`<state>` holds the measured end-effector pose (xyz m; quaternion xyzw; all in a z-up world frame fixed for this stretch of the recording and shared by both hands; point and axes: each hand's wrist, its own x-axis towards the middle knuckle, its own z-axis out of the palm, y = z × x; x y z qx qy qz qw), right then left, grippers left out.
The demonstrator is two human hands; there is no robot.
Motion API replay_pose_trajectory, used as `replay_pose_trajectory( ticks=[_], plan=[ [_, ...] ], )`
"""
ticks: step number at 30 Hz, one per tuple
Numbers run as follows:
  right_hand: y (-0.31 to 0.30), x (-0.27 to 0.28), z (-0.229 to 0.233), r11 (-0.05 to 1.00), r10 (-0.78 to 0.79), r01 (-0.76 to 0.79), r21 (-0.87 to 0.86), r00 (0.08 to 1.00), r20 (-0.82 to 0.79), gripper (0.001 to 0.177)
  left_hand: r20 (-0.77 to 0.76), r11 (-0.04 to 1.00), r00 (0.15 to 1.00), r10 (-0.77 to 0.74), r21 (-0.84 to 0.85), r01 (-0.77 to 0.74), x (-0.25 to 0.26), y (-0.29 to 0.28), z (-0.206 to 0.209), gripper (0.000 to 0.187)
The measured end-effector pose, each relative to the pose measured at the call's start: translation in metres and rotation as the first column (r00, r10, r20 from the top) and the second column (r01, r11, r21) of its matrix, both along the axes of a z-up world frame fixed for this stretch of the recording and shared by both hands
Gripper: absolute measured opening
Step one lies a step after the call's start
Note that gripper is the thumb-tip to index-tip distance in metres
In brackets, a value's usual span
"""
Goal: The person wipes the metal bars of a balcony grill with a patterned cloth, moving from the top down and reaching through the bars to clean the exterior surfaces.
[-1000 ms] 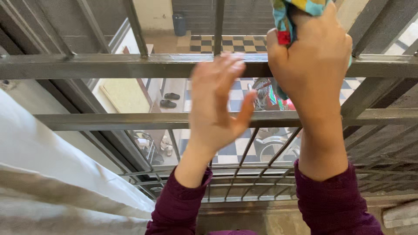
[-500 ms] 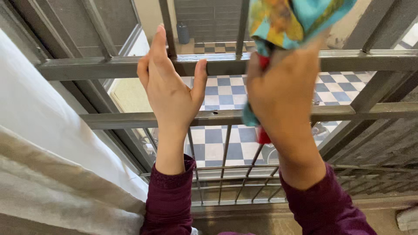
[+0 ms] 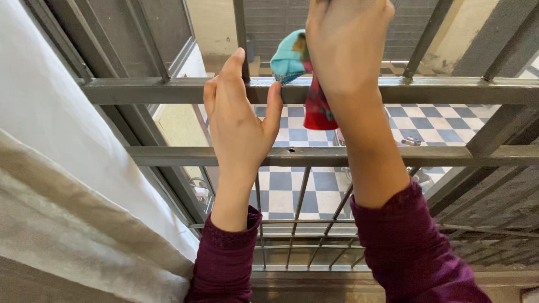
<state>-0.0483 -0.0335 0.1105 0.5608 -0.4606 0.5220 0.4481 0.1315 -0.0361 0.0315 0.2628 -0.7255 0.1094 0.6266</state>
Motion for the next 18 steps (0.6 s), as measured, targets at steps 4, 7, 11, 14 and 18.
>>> replay_pose_trajectory(
  ticks=[4,7,11,14,18],
  plan=[
    [0.005,0.015,-0.021,0.996,-0.026,0.012,0.084,0.987,0.161,0.014,0.006,0.999,1.000,-0.003,-0.039,0.003,0.001,-0.001,0.000,0.057],
    [0.011,0.016,-0.031,0.984,-0.058,0.020,0.175,0.975,0.214,0.020,0.002,0.999,1.000,-0.011,-0.036,0.011,0.000,-0.003,0.000,0.056],
    [0.019,0.021,-0.037,0.982,-0.014,-0.040,0.182,0.958,0.287,0.025,-0.018,0.999,1.000,-0.012,-0.032,0.012,-0.002,-0.003,-0.001,0.048],
    [0.038,0.031,-0.043,0.996,-0.032,0.029,0.084,0.999,0.025,0.029,-0.029,1.000,0.999,-0.012,-0.010,0.012,-0.003,-0.002,-0.001,0.043],
    [0.068,0.053,-0.045,0.984,-0.093,0.085,0.159,0.995,0.041,0.038,-0.062,1.000,0.998,-0.013,0.002,0.013,-0.002,0.000,-0.001,0.047]
  ],
)
